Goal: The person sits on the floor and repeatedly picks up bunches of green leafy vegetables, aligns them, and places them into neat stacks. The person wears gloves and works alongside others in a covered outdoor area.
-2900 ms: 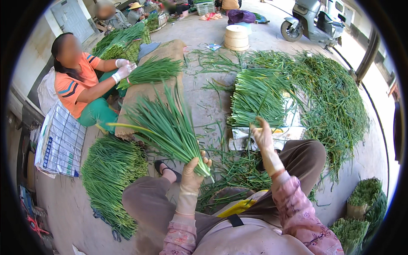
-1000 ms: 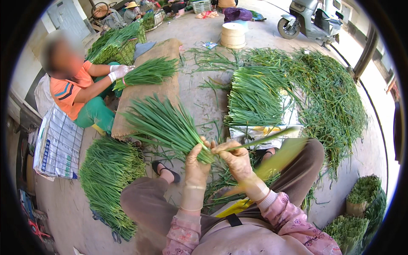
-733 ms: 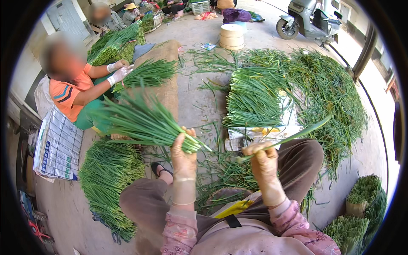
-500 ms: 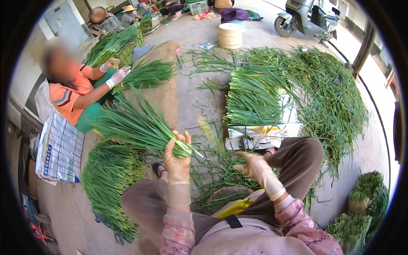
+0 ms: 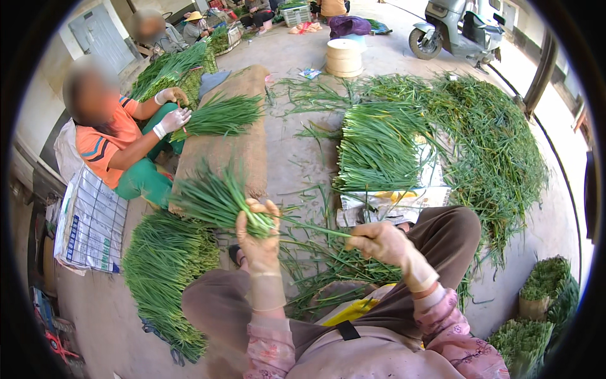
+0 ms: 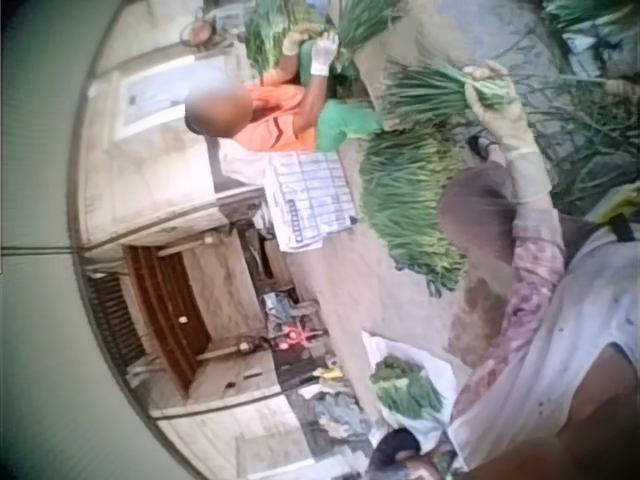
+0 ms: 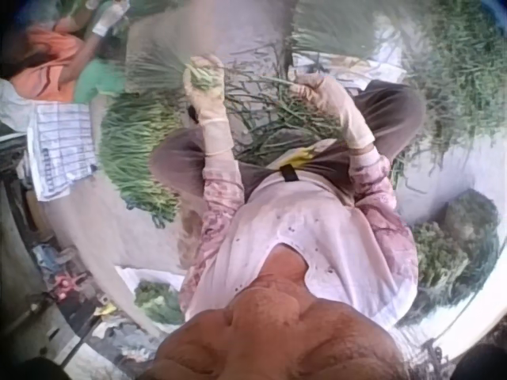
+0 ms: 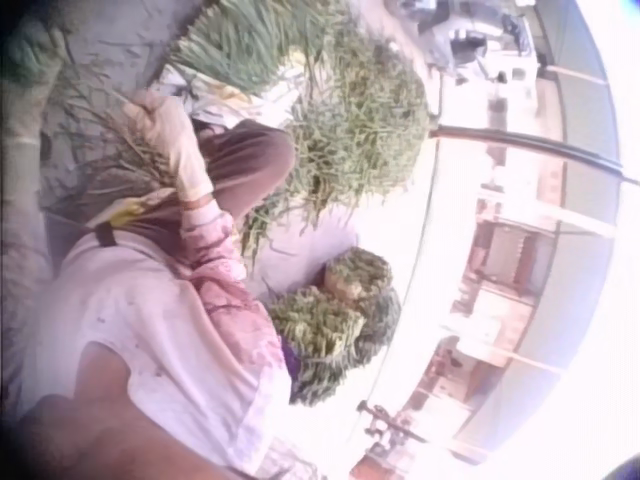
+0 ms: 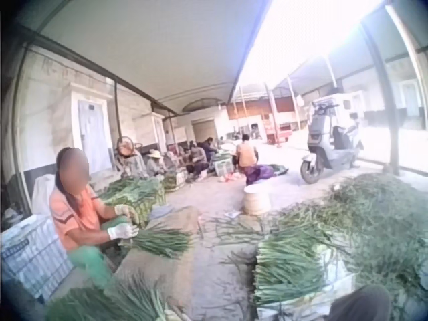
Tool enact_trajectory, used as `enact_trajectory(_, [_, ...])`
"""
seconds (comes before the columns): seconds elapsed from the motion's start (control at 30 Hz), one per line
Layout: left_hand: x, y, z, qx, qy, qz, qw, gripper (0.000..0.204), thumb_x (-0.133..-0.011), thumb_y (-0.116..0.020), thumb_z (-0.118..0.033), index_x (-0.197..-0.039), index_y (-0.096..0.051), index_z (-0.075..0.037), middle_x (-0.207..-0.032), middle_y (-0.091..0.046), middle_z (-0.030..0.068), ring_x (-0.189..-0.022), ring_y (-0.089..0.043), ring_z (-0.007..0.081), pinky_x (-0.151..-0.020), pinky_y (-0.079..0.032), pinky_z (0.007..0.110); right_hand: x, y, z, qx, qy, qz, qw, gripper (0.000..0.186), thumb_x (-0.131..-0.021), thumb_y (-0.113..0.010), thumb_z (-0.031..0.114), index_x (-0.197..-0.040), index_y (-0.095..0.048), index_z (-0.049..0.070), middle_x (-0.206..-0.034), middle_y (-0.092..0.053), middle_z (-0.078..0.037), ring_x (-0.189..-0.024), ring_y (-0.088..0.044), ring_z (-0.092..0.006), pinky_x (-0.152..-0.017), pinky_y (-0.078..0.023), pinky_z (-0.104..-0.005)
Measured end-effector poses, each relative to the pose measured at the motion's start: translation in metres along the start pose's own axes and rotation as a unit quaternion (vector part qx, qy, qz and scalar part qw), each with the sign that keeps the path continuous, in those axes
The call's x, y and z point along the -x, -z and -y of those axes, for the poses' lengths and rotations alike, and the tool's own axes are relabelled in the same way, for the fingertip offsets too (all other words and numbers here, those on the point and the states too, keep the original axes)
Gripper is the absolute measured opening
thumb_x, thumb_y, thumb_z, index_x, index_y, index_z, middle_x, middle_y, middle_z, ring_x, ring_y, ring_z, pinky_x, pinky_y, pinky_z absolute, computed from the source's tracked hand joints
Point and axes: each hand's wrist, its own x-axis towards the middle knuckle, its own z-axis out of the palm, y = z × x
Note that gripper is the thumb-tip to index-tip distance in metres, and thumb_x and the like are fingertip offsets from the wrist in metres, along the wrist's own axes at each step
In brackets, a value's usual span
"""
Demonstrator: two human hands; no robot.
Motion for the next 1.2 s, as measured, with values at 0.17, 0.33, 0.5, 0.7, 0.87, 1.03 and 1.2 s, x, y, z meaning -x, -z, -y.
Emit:
enact_trajectory(0.17, [-0.013,0.01,-0.061,0.029,-0.024,-0.024,0.999,0.021,-0.082,-0.059,-0.006,-0.102,-0.056,0.0,-0.095,-0.063,0.0077,-0.082,-0.063,0.0184,-0.091,-0.044,0.04,0.058,0.078,-0.049,-0.135,-0.113,-0.204,0.963,0.021,-0.092,-0.056,0.021,-0.094,-0.066,0.003,-0.06,-0.055,0.0,-0.051,-0.045,-0.0041,-0.047,-0.035,-0.0192])
enact_trajectory(0.33, [0.017,0.029,-0.048,-0.281,-0.045,-0.114,0.952,0.023,-0.076,-0.069,-0.01,-0.096,-0.059,-0.001,-0.086,-0.062,0.0071,-0.076,-0.062,0.0208,-0.075,-0.053,0.037,0.034,0.064,-0.05,-0.107,0.007,-0.375,0.921,0.024,-0.095,-0.052,0.021,-0.108,-0.063,0.005,-0.055,-0.044,0.006,-0.05,-0.038,-0.0014,-0.045,-0.03,-0.0177])
enact_trajectory(0.5, [0.043,0.041,0.002,-0.347,0.053,-0.079,0.933,0.03,-0.076,-0.068,-0.004,-0.104,-0.058,-0.003,-0.094,-0.061,0.0062,-0.084,-0.062,0.0198,-0.078,-0.053,0.035,-0.028,-0.038,-0.003,-0.012,0.116,-0.311,0.943,0.021,-0.095,-0.049,0.018,-0.105,-0.063,0.005,-0.053,-0.047,0.003,-0.047,-0.047,-0.0097,-0.044,-0.038,-0.0252])
enact_trajectory(0.7, [0.055,0.068,0.01,-0.433,0.056,-0.044,0.898,0.039,-0.081,-0.066,-0.007,-0.118,-0.054,-0.005,-0.112,-0.06,0.0042,-0.103,-0.056,0.0183,-0.09,-0.046,0.032,-0.043,-0.12,0.008,0.394,0.102,-0.184,0.895,0.034,-0.089,-0.052,0.025,-0.115,-0.055,0.004,-0.057,-0.061,-0.01,-0.047,-0.057,-0.0276,-0.051,-0.044,-0.039])
enact_trajectory(0.87, [0.058,0.062,0.01,-0.425,0.092,-0.044,0.9,0.041,-0.083,-0.066,-0.012,-0.121,-0.054,-0.005,-0.118,-0.059,0.0051,-0.111,-0.053,0.0172,-0.095,-0.042,0.032,-0.049,-0.124,0.012,0.536,-0.013,0.026,0.844,0.066,-0.086,-0.047,0.019,-0.138,-0.019,-0.01,-0.068,-0.066,-0.011,-0.057,-0.062,-0.026,-0.056,-0.046,-0.0365])
enact_trajectory(1.03, [0.057,0.075,0.009,-0.511,0.086,-0.029,0.855,0.042,-0.081,-0.069,-0.013,-0.12,-0.056,-0.004,-0.118,-0.06,0.0059,-0.109,-0.054,0.0151,-0.095,-0.041,0.031,-0.05,-0.132,0.004,0.593,-0.001,0.111,0.798,0.072,-0.084,-0.049,0.017,-0.134,-0.013,-0.021,-0.072,-0.067,-0.011,-0.06,-0.062,-0.024,-0.056,-0.046,-0.0371])
enact_trajectory(1.2, [0.055,0.096,0.016,-0.581,0.052,-0.021,0.812,0.027,-0.08,-0.067,-0.007,-0.106,-0.062,-0.003,-0.101,-0.066,0.0051,-0.092,-0.061,0.015,-0.084,-0.048,0.03,-0.052,-0.133,-0.016,0.558,-0.019,0.17,0.812,0.072,-0.088,-0.047,0.023,-0.135,-0.013,-0.019,-0.078,-0.068,-0.012,-0.069,-0.065,-0.0268,-0.064,-0.047,-0.0387])
